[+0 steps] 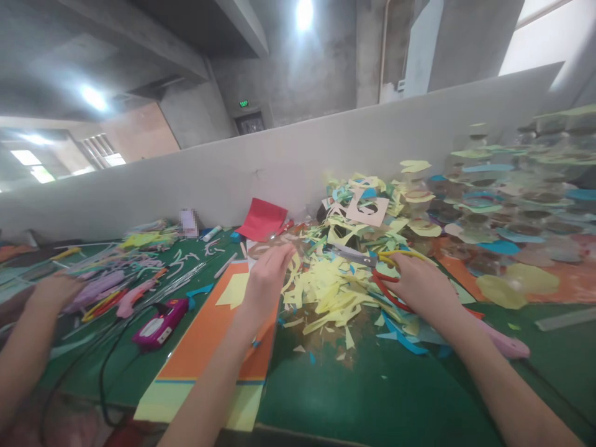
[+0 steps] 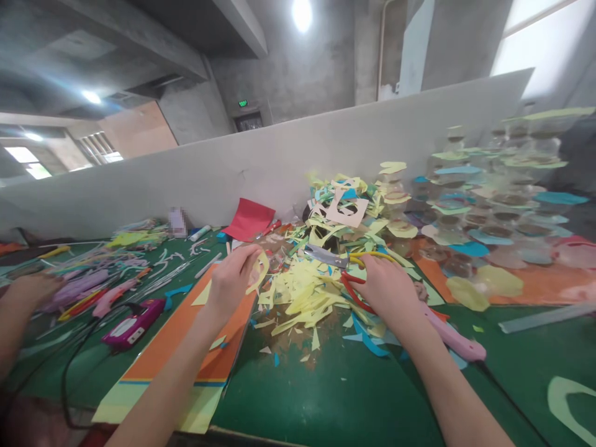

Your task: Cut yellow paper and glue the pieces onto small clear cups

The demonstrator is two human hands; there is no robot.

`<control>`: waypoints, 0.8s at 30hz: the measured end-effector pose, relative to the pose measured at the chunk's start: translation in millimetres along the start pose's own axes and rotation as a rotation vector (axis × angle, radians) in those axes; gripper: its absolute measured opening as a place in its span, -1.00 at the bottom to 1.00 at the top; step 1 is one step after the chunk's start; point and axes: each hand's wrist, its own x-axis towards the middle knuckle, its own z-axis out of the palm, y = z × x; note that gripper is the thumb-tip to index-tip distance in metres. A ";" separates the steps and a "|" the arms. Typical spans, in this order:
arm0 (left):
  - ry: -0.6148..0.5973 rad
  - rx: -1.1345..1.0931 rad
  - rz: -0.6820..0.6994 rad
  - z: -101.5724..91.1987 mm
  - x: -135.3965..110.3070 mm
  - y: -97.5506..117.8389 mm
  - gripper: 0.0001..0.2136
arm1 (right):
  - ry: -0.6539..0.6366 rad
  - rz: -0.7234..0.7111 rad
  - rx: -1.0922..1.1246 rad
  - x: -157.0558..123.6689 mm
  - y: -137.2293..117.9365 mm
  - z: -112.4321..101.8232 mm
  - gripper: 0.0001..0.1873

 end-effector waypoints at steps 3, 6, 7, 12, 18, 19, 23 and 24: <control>-0.054 -0.063 -0.073 14.3 21.6 -4.2 -0.77 | 0.008 0.026 0.005 0.2 1.3 0.2 -0.67; -0.243 -0.113 -0.231 35.0 41.2 -6.6 -0.66 | 0.003 0.079 0.025 0.6 1.2 -0.7 -0.57; -0.329 -0.123 -0.256 40.6 45.1 -6.5 -0.63 | 0.003 0.103 0.030 0.8 1.2 -1.2 -0.54; -0.502 -0.154 -0.329 32.7 36.1 -5.9 -0.53 | 0.006 0.184 0.024 0.5 1.7 -3.4 -0.51; -0.890 -0.325 -0.336 -21.7 -9.0 -5.4 -0.51 | -0.017 0.185 0.104 -4.3 -14.5 -2.8 -0.53; -0.908 -0.330 -0.316 -25.0 -15.3 -3.5 -0.49 | -0.038 0.207 0.127 -5.1 -19.7 -2.5 -0.53; -0.924 -0.353 -0.345 -16.5 -29.7 7.0 -0.65 | -0.111 0.226 0.209 -5.9 -38.2 0.5 -0.53; -0.906 -0.355 -0.361 -12.4 -31.0 9.3 -0.70 | -0.115 0.204 0.219 -5.5 -40.8 2.2 -0.59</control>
